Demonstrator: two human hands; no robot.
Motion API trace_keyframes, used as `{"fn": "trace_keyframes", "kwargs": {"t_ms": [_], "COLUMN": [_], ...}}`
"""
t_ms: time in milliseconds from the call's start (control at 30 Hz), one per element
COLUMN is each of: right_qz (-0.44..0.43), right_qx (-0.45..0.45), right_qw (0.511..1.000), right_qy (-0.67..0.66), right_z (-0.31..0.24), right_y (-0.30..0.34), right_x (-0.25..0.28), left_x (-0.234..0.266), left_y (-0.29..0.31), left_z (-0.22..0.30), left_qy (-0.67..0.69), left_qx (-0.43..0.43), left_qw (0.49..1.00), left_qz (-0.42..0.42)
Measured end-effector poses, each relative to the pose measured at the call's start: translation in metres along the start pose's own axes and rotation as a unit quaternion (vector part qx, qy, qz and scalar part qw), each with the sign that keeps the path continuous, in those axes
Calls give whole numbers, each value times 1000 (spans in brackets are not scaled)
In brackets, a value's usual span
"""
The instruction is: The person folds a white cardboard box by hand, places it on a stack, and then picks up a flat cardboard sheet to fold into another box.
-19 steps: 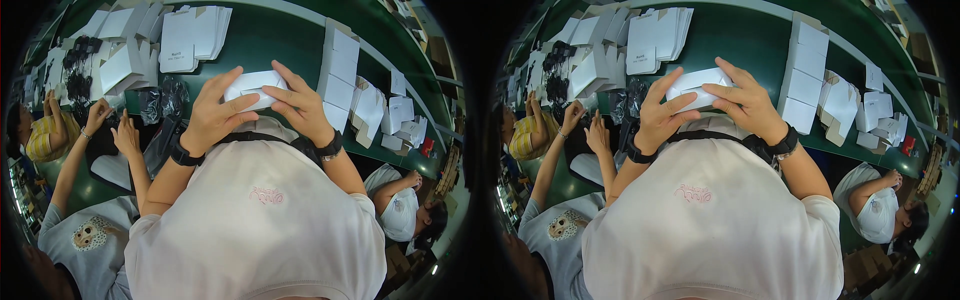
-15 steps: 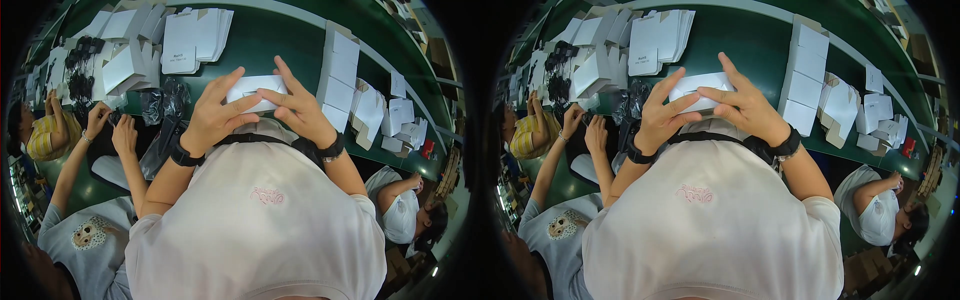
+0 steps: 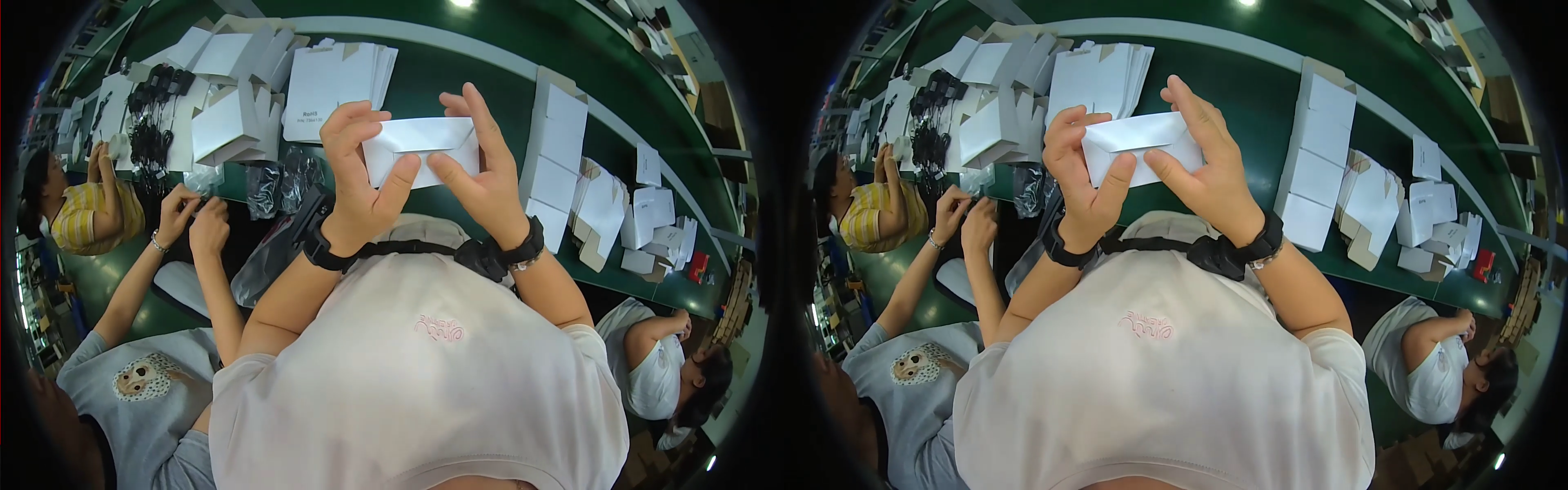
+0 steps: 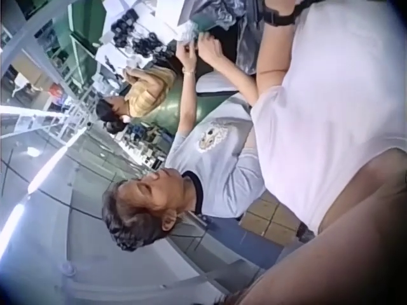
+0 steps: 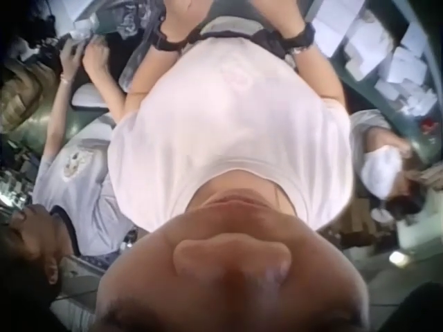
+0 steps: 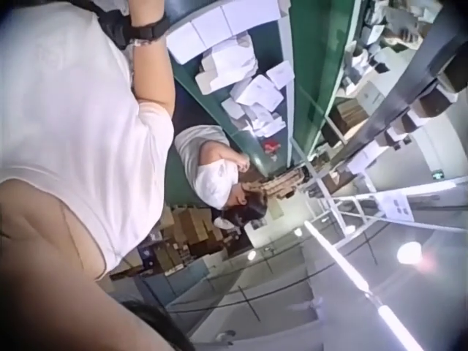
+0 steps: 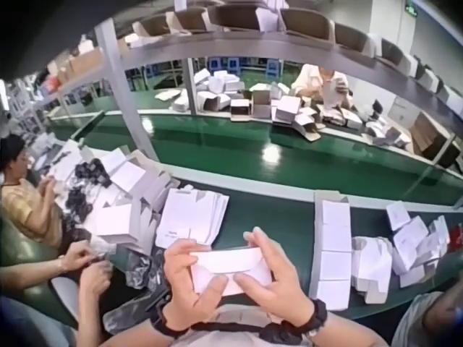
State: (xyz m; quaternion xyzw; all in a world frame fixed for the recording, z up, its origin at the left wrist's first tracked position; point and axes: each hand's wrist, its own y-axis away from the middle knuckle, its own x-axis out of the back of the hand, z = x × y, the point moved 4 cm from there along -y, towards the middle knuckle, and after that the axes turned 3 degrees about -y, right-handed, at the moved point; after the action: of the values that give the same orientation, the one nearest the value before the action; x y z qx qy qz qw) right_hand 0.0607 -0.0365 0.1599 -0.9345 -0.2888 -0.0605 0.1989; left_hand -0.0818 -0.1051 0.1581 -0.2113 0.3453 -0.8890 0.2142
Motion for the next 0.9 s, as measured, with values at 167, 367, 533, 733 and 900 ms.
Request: {"fn": "trace_keyframes", "kwargs": {"t_ms": [167,367,533,733,900], "right_qz": [-11,-62,-59,-58,-87], "right_qx": [39,142,133,142,156], "right_qw": [998,987,987,985,983], "right_qy": [-42,46,-74,-83,-48], "right_z": [-15,-16,-21,-29,-33], "right_y": [-29,-41,-59,-63,-60], "right_x": [3,-3,-6,-21,-36], "left_x": [8,20,46,61,73], "left_y": [-23,-36,-55,-40,-24], "left_z": [1,1,24,24,25], "left_qy": [75,80,-117,-187,-179], "left_qx": [62,172,31,-43,-43], "left_qw": [994,981,990,981,983], "left_qz": [39,43,-75,-29,26]}}
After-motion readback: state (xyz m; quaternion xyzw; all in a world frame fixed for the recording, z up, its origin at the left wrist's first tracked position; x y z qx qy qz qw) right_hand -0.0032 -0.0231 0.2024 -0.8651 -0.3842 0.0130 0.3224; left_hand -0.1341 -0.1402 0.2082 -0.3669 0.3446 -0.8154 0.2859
